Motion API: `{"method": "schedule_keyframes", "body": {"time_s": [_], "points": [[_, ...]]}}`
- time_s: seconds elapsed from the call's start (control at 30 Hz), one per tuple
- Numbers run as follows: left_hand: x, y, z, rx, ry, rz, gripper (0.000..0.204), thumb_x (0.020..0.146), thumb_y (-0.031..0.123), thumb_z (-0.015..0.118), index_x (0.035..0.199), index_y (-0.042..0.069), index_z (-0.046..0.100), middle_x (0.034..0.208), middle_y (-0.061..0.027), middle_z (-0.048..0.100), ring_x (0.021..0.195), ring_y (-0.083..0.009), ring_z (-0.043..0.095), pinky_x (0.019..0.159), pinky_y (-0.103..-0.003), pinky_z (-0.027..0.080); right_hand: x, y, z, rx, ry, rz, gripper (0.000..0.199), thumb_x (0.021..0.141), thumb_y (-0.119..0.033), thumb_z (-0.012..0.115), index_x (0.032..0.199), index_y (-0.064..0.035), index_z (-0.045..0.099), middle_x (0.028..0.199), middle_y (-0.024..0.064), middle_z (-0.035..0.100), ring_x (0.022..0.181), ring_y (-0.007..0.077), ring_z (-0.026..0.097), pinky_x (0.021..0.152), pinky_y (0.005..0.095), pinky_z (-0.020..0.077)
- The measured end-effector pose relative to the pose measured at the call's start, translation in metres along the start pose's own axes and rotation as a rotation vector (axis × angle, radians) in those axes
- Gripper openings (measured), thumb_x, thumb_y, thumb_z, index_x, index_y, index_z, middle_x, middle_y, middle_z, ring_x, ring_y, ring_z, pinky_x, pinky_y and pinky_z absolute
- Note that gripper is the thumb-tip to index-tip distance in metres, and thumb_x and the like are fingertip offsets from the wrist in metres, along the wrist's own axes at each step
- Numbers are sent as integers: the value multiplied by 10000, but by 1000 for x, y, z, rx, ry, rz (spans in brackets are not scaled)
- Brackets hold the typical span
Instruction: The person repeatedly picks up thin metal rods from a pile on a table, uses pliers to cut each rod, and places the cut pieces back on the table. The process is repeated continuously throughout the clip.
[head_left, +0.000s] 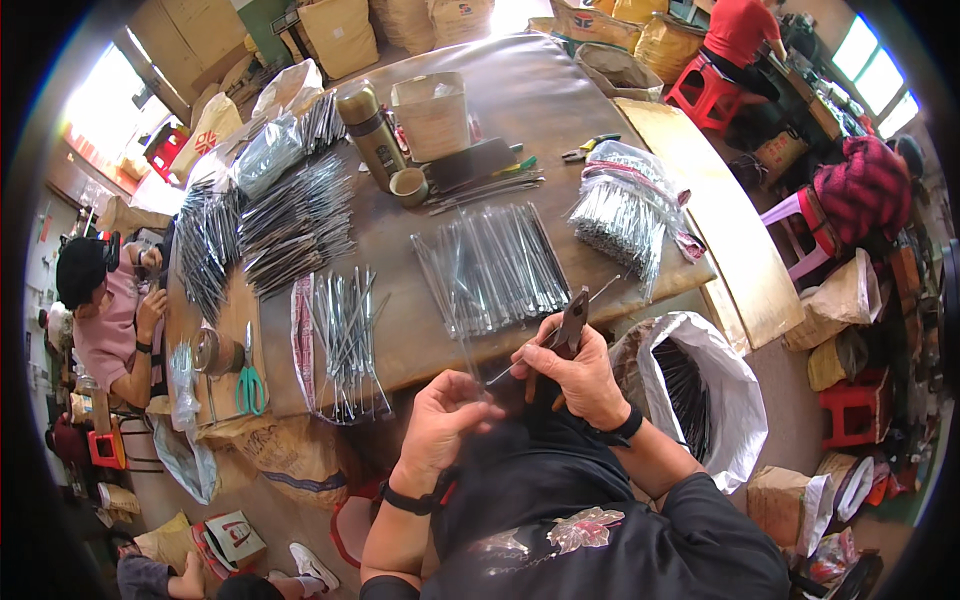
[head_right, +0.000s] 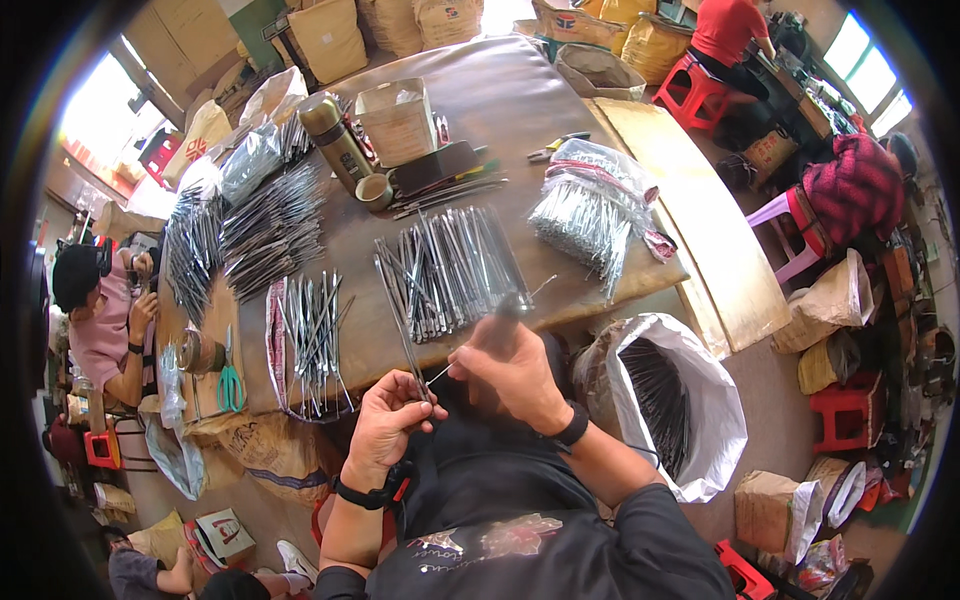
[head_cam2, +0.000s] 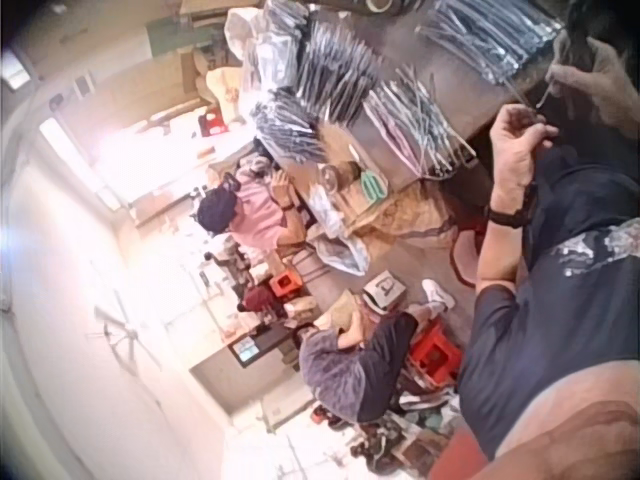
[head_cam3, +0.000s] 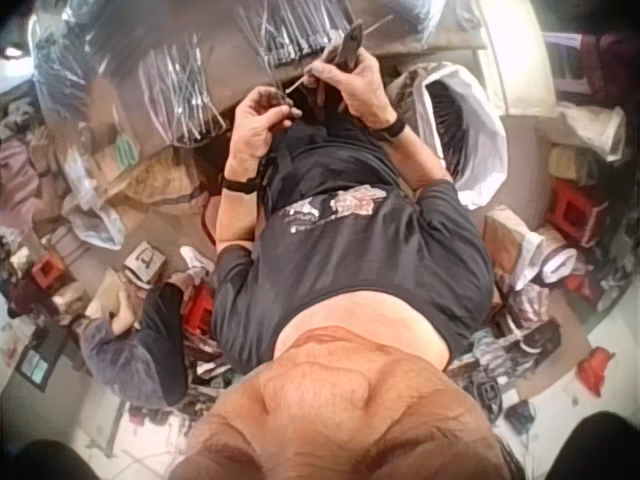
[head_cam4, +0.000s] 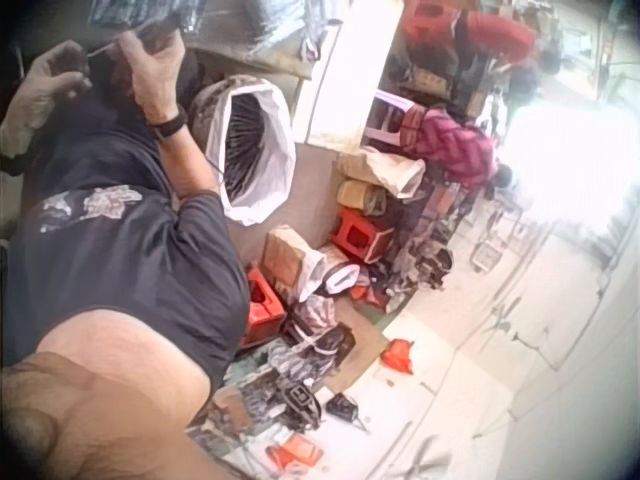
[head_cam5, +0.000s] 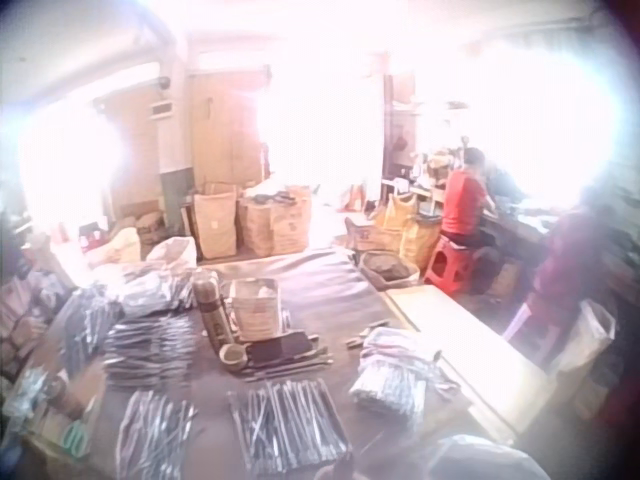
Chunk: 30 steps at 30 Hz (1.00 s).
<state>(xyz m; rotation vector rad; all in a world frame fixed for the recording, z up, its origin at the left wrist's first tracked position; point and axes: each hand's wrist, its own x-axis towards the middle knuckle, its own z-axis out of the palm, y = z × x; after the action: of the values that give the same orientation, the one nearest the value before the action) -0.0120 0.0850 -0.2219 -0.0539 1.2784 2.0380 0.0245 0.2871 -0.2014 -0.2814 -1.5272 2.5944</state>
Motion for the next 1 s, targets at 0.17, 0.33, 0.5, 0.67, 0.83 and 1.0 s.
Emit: {"method": "schedule_keyframes", "body": {"time_s": [0.17, 0.33, 0.5, 0.67, 0.83, 1.0], "points": [[-1, 3, -3, -34, -61, 95, 214, 813, -80, 631, 975, 32, 548, 888, -105, 642, 795, -242, 689, 616, -266, 565, -5, 8, 8, -109, -4, 13, 176, 871, -65, 674, 962, -21, 530, 863, 125, 677, 745, 171, 681, 536, 263, 539], [-2, 1, -2, -47, -6, 134, 186, 818, -65, 654, 955, 29, 569, 877, -100, 664, 800, -219, 689, 691, -298, 578, -7, 16, 14, -220, 0, -12, 137, 865, -61, 681, 925, -8, 570, 812, 87, 678, 691, 123, 653, 546, 232, 512], [-1, 3, -8, 82, 6, 186, 159, 810, -75, 664, 931, 7, 603, 870, -107, 687, 809, -201, 689, 737, -308, 576, -7, 23, 23, -309, 11, -54, 87, 854, -39, 685, 883, 5, 616, 748, 58, 666, 631, 88, 610, 556, 213, 487], [-4, 8, -11, 94, 13, 213, 148, 798, -77, 677, 917, -9, 620, 862, -122, 694, 807, -201, 691, 743, -307, 575, -3, 21, 28, -274, -63, -33, 106, 841, -23, 694, 904, 9, 616, 775, 54, 664, 653, 89, 617, 580, 211, 493], [-6, 11, -17, 128, 26, 131, 192, 789, -76, 689, 957, -14, 622, 865, -124, 694, 799, -203, 691, 745, -319, 578, -5, 18, 34, -235, 26, -52, 238, 854, -15, 670, 1060, 14, 555, 823, 77, 667, 708, 117, 645, 577, 231, 510], [-9, 10, -21, 215, -5, 117, 276, 789, -78, 676, 1051, -25, 606, 871, -73, 674, 803, -157, 670, 742, -265, 544, 12, 9, 16, -139, 124, -131, 205, 891, -22, 617, 1077, 32, 548, 866, 125, 663, 731, 152, 655, 571, 267, 543]]}}
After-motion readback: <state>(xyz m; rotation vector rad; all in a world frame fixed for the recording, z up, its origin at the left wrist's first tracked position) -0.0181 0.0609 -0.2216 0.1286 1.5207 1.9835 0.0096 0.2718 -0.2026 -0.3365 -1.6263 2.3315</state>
